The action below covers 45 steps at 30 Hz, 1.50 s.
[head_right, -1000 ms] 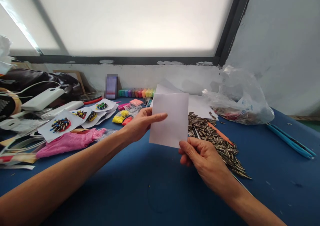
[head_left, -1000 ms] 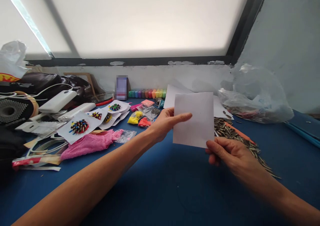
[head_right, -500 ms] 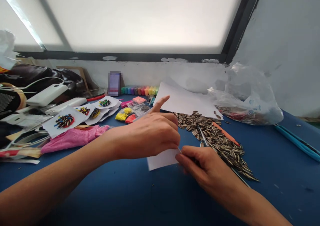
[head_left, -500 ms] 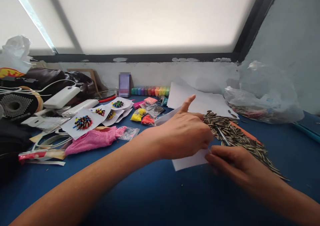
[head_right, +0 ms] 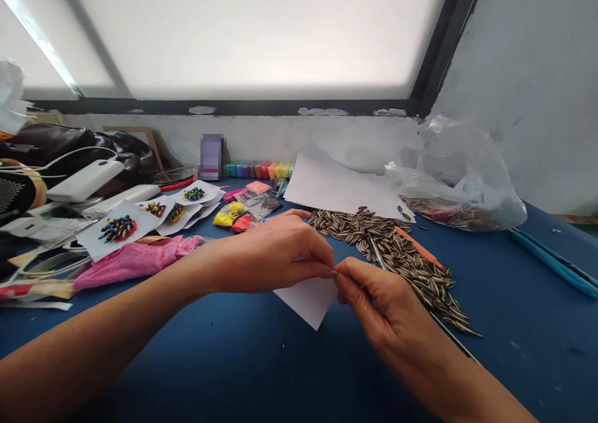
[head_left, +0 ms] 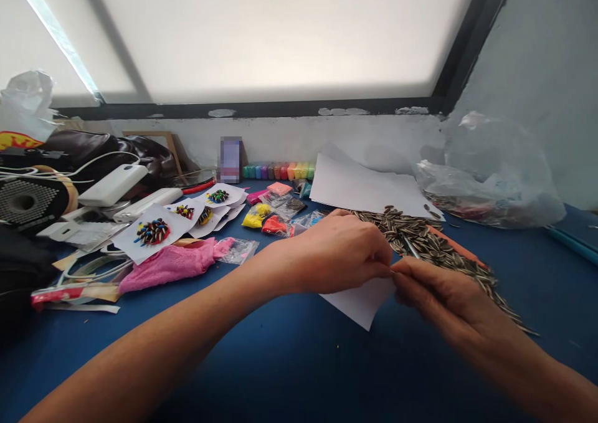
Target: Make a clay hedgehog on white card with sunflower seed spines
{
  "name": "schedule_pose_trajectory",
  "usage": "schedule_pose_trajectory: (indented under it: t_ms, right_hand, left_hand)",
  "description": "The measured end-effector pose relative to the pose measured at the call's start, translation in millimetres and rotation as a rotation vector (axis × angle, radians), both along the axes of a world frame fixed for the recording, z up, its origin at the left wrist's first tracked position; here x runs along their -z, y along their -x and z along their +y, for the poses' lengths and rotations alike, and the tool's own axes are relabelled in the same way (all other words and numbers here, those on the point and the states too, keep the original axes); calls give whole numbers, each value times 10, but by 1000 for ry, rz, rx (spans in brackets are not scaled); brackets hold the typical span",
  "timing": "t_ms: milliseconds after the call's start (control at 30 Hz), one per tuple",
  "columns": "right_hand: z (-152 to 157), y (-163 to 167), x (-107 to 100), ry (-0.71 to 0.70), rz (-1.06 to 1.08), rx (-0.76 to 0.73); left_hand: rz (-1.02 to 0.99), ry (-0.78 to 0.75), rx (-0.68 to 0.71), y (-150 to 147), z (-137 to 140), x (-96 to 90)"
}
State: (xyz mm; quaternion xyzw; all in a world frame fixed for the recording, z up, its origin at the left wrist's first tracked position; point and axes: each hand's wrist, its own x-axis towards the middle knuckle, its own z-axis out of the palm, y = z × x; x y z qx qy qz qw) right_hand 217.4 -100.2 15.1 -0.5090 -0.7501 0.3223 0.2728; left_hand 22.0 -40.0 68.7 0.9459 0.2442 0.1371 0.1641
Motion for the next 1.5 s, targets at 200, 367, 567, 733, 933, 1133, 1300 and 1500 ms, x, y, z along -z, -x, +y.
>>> schedule_pose_trajectory:
  t_ms: [200,367,567,733,933,1133,1300,1500]
  right_hand:
    - [0,-3,-101,-51,-9,45]
    - [88,-105,-207,-108,5,99]
    - [180,-250,-195,19,75,183]
    - [191,-217,-205,86,126,155]
    - [162,-121,-120,322,224,21]
    - [127,-51,28,533,114,-57]
    - [107,14,2,252,-26,112]
    - [43,180,4,240,73,30]
  left_hand:
    - [-53,202,-29,58,68,-47]
    - [-78,394,-88,273,302,-76]
    - [-104,431,-264,480,493,-56]
    - [-337,425,-328,487,566,-7]
    - [-516,530,-406,476,639,81]
    - [-330,493,-442,475,642,178]
    - [-169,460,-303,389,607,248]
    - [-159,554,-168,154,461,311]
